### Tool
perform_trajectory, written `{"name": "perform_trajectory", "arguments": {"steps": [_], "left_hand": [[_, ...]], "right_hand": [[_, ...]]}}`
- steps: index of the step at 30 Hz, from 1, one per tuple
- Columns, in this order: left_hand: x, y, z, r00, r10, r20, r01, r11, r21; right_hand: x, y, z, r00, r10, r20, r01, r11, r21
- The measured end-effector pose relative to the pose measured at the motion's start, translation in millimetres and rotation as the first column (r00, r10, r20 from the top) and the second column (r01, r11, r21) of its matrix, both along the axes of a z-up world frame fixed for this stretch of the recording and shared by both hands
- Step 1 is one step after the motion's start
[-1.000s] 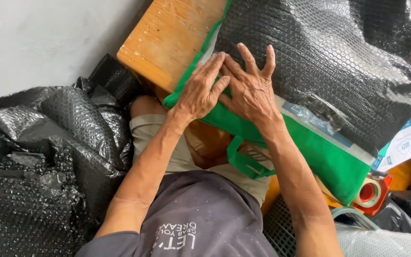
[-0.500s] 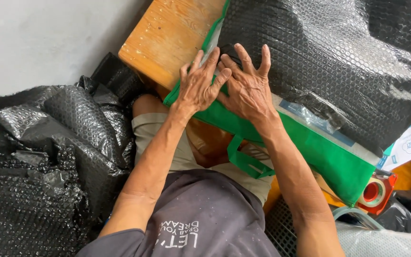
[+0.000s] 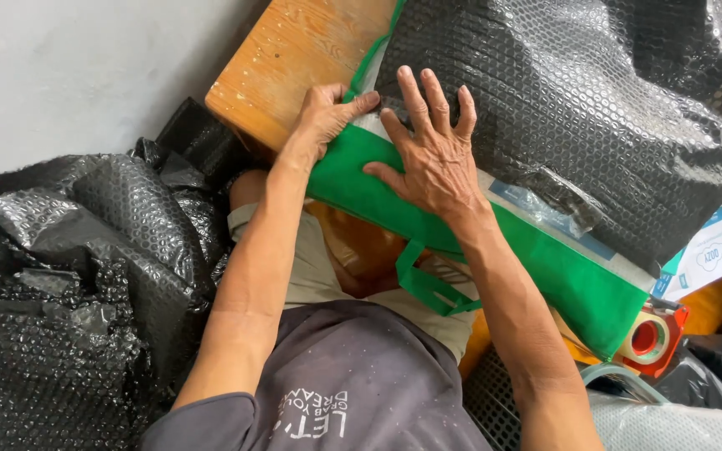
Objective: The person places a green tote bag containing bubble wrap onto a wooden table, secures the opening with clear tape using a handheld dispenser, then wraps the entire bundle in a black bubble mailer and seals it with additional tape.
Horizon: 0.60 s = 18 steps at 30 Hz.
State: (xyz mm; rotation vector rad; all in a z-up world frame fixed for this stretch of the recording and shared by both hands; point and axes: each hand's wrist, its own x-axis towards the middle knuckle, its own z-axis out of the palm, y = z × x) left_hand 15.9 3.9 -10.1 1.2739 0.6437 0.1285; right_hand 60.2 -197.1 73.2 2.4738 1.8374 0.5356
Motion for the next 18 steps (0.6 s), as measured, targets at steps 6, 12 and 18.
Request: {"name": "perform_trajectory", "arguments": {"steps": [6, 12, 18], "left_hand": [[13, -7, -29, 0.987, 0.135, 0.083, -0.127, 0.987, -0.094], [7, -9, -34, 0.970, 0.120, 0.212, -0.175, 0.949, 0.264], [10, -8, -35, 0.960, 0.153, 0.236, -0.199, 0.962, 0.186]], "right_hand": [[-2, 1, 0, 0.998, -0.066, -0.005, 0.066, 0.997, -0.052], [-5, 5, -7, 0.992, -0.121, 0.040, 0.123, 0.992, -0.037], [-9, 8, -8, 0.982, -0.180, 0.064, 0.179, 0.984, 0.021]]}}
